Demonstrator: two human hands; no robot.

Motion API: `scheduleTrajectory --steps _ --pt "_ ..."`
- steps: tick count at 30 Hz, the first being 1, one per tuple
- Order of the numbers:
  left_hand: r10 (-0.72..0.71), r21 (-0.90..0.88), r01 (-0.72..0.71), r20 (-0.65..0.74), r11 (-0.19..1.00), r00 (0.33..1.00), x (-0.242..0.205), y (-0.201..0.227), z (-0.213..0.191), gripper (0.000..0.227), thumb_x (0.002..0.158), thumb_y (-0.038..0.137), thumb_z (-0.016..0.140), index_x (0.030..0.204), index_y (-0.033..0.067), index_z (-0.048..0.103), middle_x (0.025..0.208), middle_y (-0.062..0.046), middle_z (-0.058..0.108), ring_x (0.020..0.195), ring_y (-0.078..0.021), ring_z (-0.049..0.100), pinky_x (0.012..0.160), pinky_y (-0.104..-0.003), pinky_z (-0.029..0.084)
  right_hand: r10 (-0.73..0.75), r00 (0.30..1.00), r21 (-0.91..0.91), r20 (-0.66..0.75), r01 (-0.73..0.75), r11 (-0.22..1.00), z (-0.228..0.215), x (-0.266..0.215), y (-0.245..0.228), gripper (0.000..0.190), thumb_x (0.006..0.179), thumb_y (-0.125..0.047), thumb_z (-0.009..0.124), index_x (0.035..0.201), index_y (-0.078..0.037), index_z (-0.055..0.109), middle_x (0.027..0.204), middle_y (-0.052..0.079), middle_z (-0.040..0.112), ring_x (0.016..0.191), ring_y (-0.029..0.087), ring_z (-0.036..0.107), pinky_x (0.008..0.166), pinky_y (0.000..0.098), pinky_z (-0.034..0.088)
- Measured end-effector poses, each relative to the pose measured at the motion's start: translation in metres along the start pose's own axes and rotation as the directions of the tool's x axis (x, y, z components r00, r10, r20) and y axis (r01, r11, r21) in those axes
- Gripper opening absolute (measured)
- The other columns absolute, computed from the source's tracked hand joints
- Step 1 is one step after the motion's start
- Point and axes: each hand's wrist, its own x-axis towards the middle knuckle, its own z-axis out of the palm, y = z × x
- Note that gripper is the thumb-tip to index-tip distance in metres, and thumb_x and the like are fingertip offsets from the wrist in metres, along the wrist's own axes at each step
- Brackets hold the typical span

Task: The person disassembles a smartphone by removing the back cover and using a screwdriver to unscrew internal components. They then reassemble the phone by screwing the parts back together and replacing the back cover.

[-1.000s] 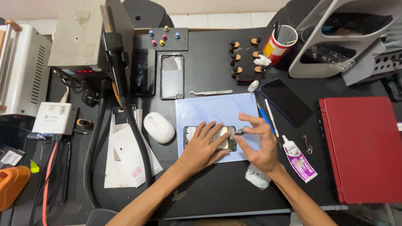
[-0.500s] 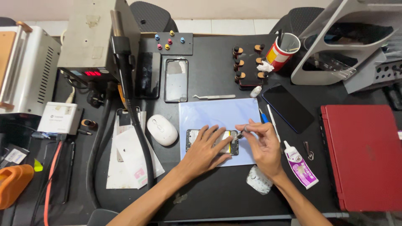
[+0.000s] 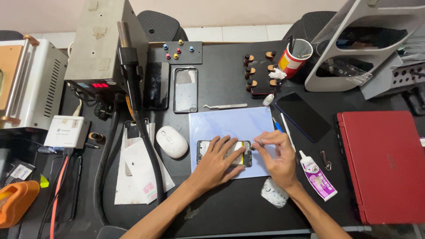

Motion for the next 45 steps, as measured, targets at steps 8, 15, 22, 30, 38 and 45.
scheduleTrajectory --steps 8,15,22,30,38,45 --pt "0.004 -0.004 -0.004 -0.002 1.0 1.0 0.002 0.001 -0.001 0.056 0.094 0.036 0.07 0.14 0.0061 0.059 0.143 -0.023 0.052 0.136 -0.0421 0.045 0.118 -0.056 0.031 0.03 0.999 -0.03 0.024 -0.029 0.999 -0.001 0.001 -0.007 0.029 0.092 0.008 0.07 0.112 -0.006 0.054 0.114 0.012 0.067 0.108 0.023 0.068 0.116 0.0441 0.044" --pt "0.009 -0.004 -0.009 0.004 1.0 1.0 0.003 0.001 -0.003 0.057 0.092 0.037 0.072 0.139 0.0056 0.059 0.143 -0.023 0.052 0.136 -0.0423 0.044 0.118 -0.056 0.031 -0.039 0.999 0.053 0.035 0.037 0.998 0.002 -0.002 -0.007 0.034 0.091 0.003 0.075 0.112 -0.006 0.05 0.119 0.012 0.06 0.122 0.026 0.064 0.111 0.0415 0.05" --pt "-0.003 -0.1 -0.002 -0.052 0.995 0.999 0.006 0.0 -0.005 0.054 0.09 0.035 0.075 0.133 0.0049 0.062 0.14 -0.023 0.053 0.134 -0.0426 0.045 0.115 -0.055 0.033 0.083 0.994 0.104 0.07 -0.09 0.991 0.002 -0.009 -0.001 0.03 0.093 0.007 0.069 0.112 -0.007 0.052 0.132 0.018 0.061 0.126 0.025 0.062 0.107 0.0403 0.05" --pt "-0.114 -0.224 0.093 -0.083 0.97 0.99 0.014 0.001 -0.005 0.037 0.089 0.026 0.075 0.121 0.0089 0.068 0.129 -0.017 0.059 0.127 -0.0398 0.049 0.11 -0.051 0.038 0.044 0.999 0.047 -0.02 -0.043 0.998 0.003 -0.002 -0.005 0.034 0.09 0.011 0.069 0.113 -0.005 0.049 0.128 0.018 0.057 0.121 0.022 0.059 0.105 0.0342 0.048" --pt "-0.161 -0.241 0.136 -0.089 0.961 0.983 0.016 -0.001 -0.002 0.033 0.088 0.017 0.075 0.12 0.0101 0.069 0.126 -0.015 0.06 0.126 -0.0382 0.05 0.108 -0.049 0.039 0.082 0.993 0.059 0.082 -0.087 0.994 -0.001 0.0 -0.01 0.026 0.096 0.011 0.062 0.115 -0.002 0.051 0.124 0.018 0.061 0.112 0.021 0.065 0.098 0.032 0.055" --pt "-0.18 -0.28 0.141 -0.118 0.95 0.977 0.016 0.001 -0.002 0.032 0.088 0.017 0.075 0.118 0.0104 0.071 0.124 -0.014 0.06 0.124 -0.0364 0.051 0.107 -0.048 0.04 0.17 0.985 0.204 0.014 -0.169 0.964 0.002 -0.003 -0.023 0.022 0.103 0.01 0.052 0.122 -0.001 0.047 0.12 0.018 0.066 0.122 0.029 0.068 0.105 0.0364 0.055"
